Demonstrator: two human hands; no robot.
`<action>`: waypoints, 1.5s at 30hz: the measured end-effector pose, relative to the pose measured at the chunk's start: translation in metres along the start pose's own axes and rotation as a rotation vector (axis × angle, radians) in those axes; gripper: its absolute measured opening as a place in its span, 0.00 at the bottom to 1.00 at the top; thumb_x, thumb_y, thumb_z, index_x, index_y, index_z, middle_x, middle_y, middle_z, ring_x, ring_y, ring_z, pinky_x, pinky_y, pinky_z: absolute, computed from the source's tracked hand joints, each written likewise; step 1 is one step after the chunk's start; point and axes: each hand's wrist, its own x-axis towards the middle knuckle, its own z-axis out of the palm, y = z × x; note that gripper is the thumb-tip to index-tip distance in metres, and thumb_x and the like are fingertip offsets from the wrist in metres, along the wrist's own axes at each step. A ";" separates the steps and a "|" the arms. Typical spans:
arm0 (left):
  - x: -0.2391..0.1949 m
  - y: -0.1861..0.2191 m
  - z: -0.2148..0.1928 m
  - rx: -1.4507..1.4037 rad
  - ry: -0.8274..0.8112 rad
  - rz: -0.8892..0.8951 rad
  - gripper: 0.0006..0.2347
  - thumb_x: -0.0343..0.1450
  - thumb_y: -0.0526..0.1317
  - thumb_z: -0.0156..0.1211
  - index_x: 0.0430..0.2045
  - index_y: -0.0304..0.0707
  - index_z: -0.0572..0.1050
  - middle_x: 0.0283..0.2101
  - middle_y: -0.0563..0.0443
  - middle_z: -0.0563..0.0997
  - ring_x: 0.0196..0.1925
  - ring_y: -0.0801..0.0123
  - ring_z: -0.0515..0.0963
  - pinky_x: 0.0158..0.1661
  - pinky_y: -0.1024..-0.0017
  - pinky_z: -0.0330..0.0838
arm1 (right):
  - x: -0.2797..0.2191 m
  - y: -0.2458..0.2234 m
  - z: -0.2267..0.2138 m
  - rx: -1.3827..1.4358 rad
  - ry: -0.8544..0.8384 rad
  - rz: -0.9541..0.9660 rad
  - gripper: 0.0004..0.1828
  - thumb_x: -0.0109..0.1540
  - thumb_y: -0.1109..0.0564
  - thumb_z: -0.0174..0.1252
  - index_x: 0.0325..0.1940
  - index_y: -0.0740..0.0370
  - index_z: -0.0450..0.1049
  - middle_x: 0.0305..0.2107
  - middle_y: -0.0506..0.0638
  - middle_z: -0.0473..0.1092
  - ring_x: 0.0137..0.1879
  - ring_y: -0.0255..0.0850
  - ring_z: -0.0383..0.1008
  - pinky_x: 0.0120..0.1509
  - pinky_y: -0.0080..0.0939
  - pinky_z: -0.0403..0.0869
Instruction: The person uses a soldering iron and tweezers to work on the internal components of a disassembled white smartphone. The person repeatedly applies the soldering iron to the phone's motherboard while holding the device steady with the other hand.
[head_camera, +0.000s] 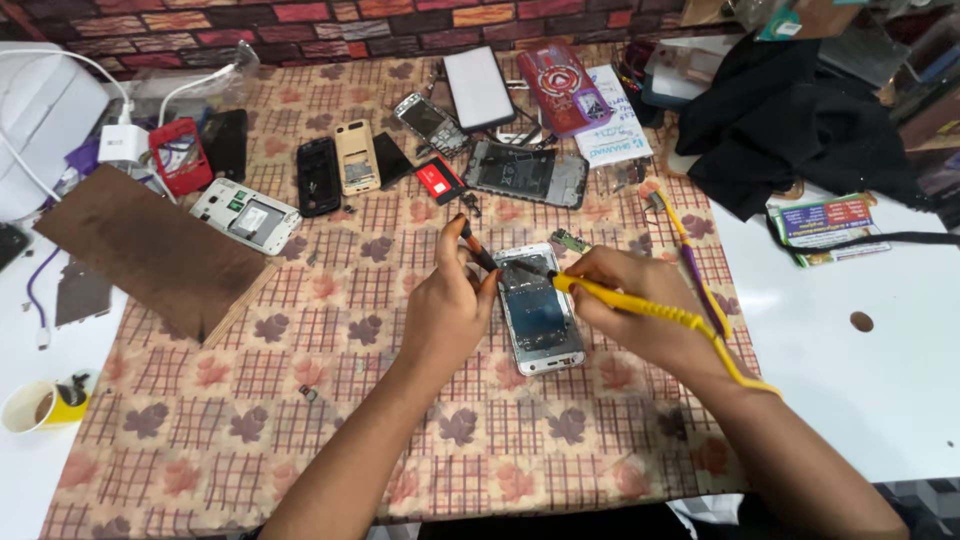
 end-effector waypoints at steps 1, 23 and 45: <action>0.000 0.000 0.000 0.004 -0.011 -0.013 0.33 0.72 0.36 0.64 0.66 0.27 0.48 0.42 0.40 0.84 0.33 0.52 0.86 0.33 0.60 0.80 | 0.000 0.002 0.000 0.020 0.028 -0.016 0.10 0.57 0.57 0.62 0.42 0.62 0.80 0.28 0.51 0.80 0.28 0.36 0.79 0.32 0.36 0.74; -0.001 -0.009 0.004 -0.006 0.002 -0.029 0.33 0.72 0.36 0.64 0.67 0.28 0.48 0.37 0.41 0.84 0.32 0.54 0.85 0.32 0.61 0.79 | 0.001 0.034 0.002 0.341 0.069 0.077 0.12 0.62 0.58 0.61 0.50 0.63 0.76 0.35 0.47 0.78 0.39 0.33 0.77 0.42 0.33 0.74; 0.000 -0.011 0.003 -0.038 -0.071 -0.107 0.33 0.73 0.34 0.63 0.68 0.28 0.46 0.39 0.42 0.85 0.33 0.58 0.86 0.32 0.64 0.80 | -0.008 0.038 0.018 0.229 0.320 -0.028 0.08 0.68 0.58 0.59 0.46 0.68 0.73 0.37 0.52 0.74 0.40 0.35 0.73 0.33 0.32 0.70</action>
